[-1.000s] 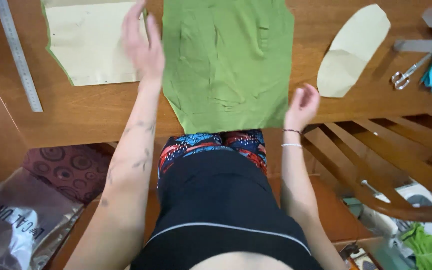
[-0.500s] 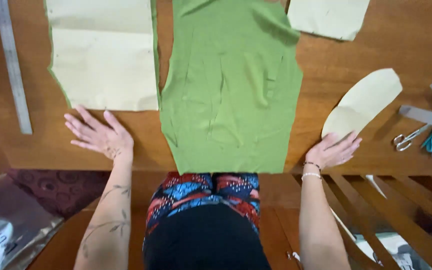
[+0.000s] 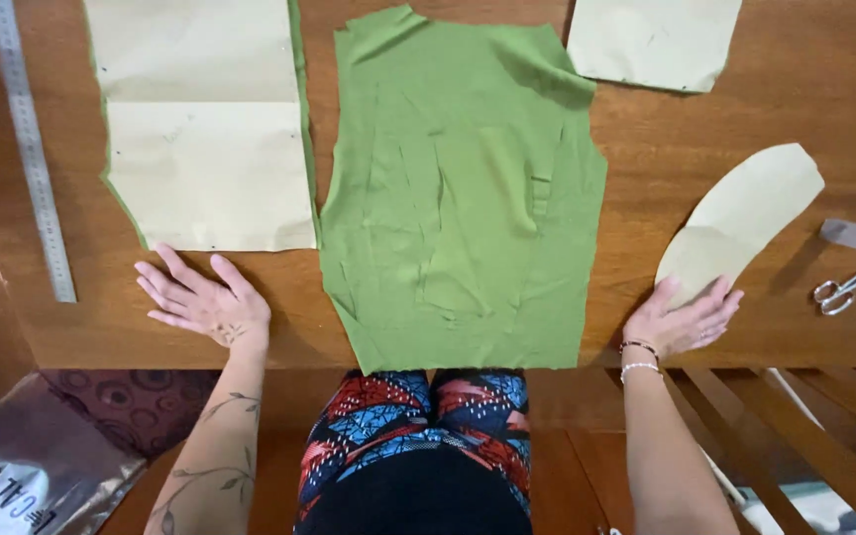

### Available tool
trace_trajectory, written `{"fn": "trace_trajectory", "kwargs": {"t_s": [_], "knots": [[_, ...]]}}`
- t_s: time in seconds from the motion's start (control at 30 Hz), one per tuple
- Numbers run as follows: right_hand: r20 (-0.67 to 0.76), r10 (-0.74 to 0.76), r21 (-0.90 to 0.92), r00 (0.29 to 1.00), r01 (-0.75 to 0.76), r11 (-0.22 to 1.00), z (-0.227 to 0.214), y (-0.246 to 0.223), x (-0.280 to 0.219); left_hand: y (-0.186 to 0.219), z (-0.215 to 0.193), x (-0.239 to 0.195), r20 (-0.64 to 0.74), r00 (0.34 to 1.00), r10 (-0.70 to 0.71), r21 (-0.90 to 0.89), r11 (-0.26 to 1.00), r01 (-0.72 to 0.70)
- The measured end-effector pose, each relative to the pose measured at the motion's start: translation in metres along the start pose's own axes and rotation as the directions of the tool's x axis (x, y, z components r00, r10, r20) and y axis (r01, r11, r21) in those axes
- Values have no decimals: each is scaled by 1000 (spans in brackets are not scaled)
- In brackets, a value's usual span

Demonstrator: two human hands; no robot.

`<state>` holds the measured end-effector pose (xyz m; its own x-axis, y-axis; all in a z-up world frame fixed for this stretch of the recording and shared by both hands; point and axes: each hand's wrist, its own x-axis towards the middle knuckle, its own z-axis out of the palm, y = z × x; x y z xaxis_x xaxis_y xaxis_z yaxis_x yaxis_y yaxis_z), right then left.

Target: Cutting green fabric according to paper patterns and organizing the resulting pieces on a wooden table.

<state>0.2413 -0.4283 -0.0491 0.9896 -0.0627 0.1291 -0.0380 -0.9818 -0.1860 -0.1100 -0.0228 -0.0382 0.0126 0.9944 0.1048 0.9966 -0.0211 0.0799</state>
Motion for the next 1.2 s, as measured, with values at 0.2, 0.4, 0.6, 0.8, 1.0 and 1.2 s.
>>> {"fn": "trace_trajectory", "kwargs": {"t_s": [0.2, 0.4, 0.6, 0.8, 1.0, 1.2], "knots": [[8, 6, 25, 1000, -6, 1000, -7, -4, -4, -3, 1, -1, 46, 999, -5, 6, 1000, 5], [15, 1, 33, 1000, -1, 999, -7, -4, -4, -5, 5, -2, 38, 999, -19, 10, 1000, 18], [12, 1, 43, 1000, -2, 999, -8, -6, -4, -5, 5, -3, 13, 1000, -20, 4, 1000, 20], [14, -8, 25, 1000, 7, 1000, -7, -4, -5, -8, 7, -3, 15, 1000, -11, 18, 1000, 11], [25, 9, 31, 1000, -9, 999, -6, -4, -4, -6, 6, -2, 18, 1000, -11, 14, 1000, 11], [1, 8, 26, 1000, -8, 1000, -3, -2, -4, -3, 2, -3, 47, 999, -19, -1, 1000, 19]]}}
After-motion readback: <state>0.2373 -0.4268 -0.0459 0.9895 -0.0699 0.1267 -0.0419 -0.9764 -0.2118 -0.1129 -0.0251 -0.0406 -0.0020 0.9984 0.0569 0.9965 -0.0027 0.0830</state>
